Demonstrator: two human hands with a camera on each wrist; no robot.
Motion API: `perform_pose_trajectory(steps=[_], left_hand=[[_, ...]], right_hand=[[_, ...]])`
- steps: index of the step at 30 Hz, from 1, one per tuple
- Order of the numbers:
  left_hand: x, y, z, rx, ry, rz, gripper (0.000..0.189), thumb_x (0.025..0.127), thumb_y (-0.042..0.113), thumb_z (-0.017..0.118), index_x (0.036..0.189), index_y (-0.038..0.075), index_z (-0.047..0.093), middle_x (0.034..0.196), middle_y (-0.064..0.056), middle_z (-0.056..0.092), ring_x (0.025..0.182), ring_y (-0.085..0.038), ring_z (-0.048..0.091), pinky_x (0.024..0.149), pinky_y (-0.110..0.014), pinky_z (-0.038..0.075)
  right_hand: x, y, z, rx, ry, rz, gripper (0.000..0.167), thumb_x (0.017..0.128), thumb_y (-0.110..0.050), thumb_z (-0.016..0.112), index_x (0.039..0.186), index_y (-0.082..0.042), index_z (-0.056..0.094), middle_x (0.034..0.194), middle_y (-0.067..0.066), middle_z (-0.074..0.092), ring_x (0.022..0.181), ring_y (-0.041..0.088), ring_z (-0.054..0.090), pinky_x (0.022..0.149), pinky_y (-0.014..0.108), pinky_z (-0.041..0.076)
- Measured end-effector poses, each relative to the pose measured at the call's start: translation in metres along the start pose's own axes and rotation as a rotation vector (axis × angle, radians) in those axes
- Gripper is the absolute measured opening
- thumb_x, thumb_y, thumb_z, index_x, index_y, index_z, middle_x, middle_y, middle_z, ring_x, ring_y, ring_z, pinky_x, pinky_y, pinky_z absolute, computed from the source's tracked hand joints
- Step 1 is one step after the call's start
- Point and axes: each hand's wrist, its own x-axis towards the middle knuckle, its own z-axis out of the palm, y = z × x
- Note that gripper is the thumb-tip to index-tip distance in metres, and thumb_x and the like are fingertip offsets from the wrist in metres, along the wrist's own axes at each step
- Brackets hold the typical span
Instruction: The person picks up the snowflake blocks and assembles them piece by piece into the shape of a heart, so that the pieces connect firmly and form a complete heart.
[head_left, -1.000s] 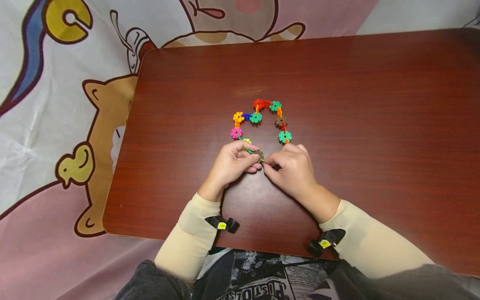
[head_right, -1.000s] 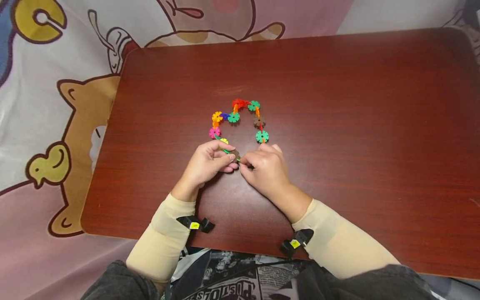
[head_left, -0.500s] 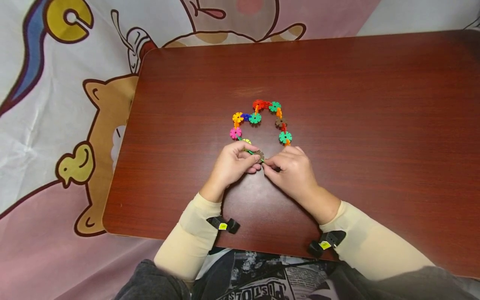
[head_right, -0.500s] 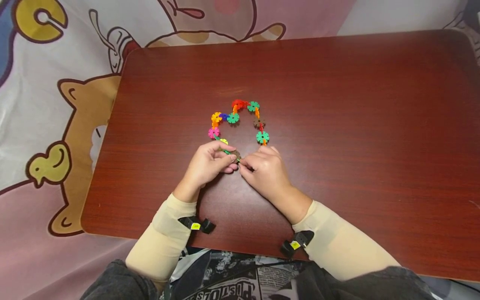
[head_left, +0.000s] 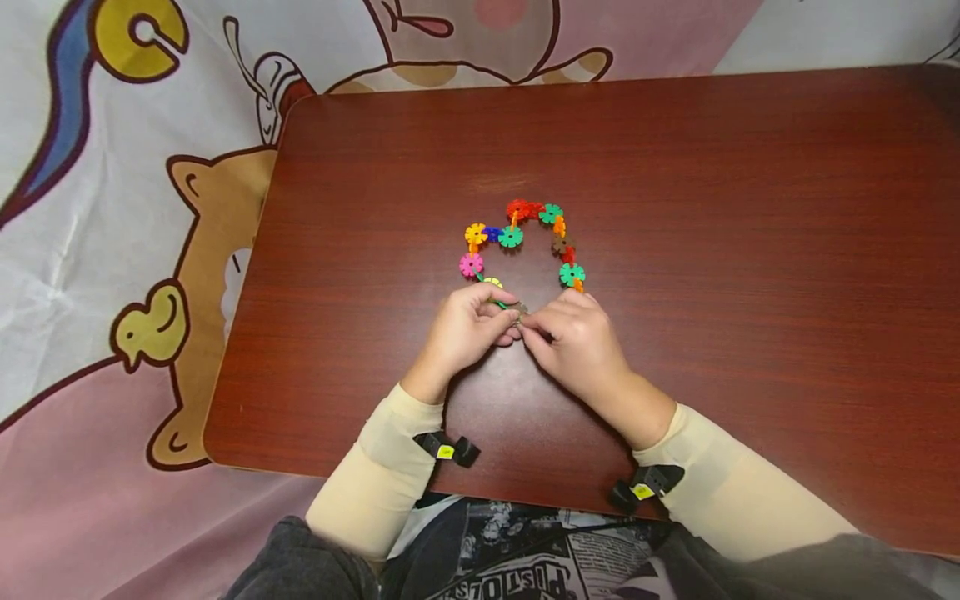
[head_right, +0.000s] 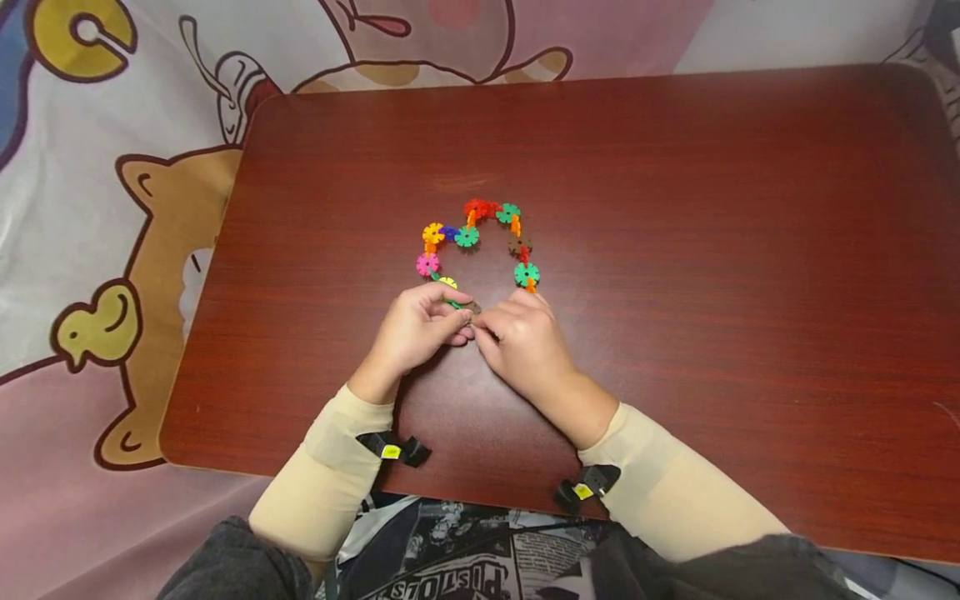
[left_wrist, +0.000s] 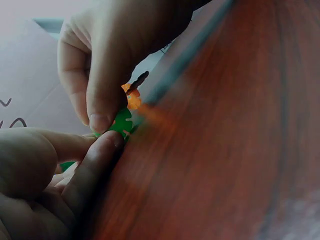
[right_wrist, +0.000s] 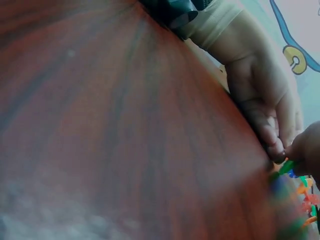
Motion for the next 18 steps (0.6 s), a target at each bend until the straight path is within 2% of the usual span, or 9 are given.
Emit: perform_pose_trajectory(steps=[5,9,11,13,16,18], left_hand=[[0.0,-0.001,-0.001,-0.002,0.016,-0.008,0.016,0.099,-0.005,0.07,0.115,-0.009,0.071,0.081,-0.018,0.076,0.067,-0.012,0.074,0.067,-0.032,0.064],[0.0,-0.003,-0.001,-0.013,0.03,-0.025,0.017,0.101,-0.002,0.069,0.117,-0.006,0.07,0.082,-0.018,0.076,0.068,-0.016,0.076,0.068,-0.035,0.064],[0.0,-0.003,-0.001,-0.032,0.035,-0.04,0.019,0.102,-0.001,0.068,0.12,-0.005,0.069,0.083,-0.019,0.076,0.07,-0.019,0.077,0.068,-0.037,0.065],[0.001,-0.003,0.0,-0.042,0.042,-0.053,0.02,0.102,0.0,0.068,0.122,-0.004,0.068,0.085,-0.019,0.076,0.071,-0.022,0.078,0.068,-0.038,0.065],[0.002,-0.003,0.0,-0.036,0.05,-0.056,0.022,0.103,0.001,0.068,0.125,-0.002,0.067,0.086,-0.019,0.075,0.072,-0.023,0.079,0.068,-0.039,0.065],[0.003,-0.002,0.0,-0.033,0.054,-0.053,0.023,0.103,0.002,0.068,0.125,-0.001,0.067,0.086,-0.019,0.075,0.072,-0.024,0.079,0.068,-0.039,0.065]], right_hand=[[0.0,0.001,-0.006,-0.018,-0.004,0.037,0.016,0.08,-0.016,0.095,0.087,-0.007,0.084,0.078,0.004,0.076,0.073,0.028,0.064,0.068,0.047,0.047],[0.001,0.006,-0.018,-0.032,0.06,0.123,0.021,0.09,-0.025,0.086,0.098,-0.005,0.083,0.083,0.006,0.076,0.074,0.027,0.063,0.07,0.045,0.049],[0.001,0.011,-0.028,-0.037,0.098,0.225,0.021,0.095,-0.023,0.078,0.102,-0.003,0.08,0.086,0.009,0.074,0.075,0.026,0.063,0.071,0.043,0.05],[0.001,0.016,-0.039,-0.057,0.088,0.373,0.02,0.098,-0.02,0.07,0.106,-0.003,0.077,0.086,0.008,0.071,0.075,0.024,0.062,0.071,0.04,0.048],[0.003,0.02,-0.054,-0.074,-0.026,0.614,0.019,0.098,-0.021,0.064,0.109,-0.006,0.07,0.085,0.004,0.067,0.073,0.02,0.059,0.069,0.038,0.045],[0.004,0.021,-0.06,-0.069,-0.134,0.728,0.019,0.096,-0.021,0.062,0.11,-0.009,0.066,0.085,0.003,0.066,0.074,0.02,0.059,0.07,0.038,0.045]])
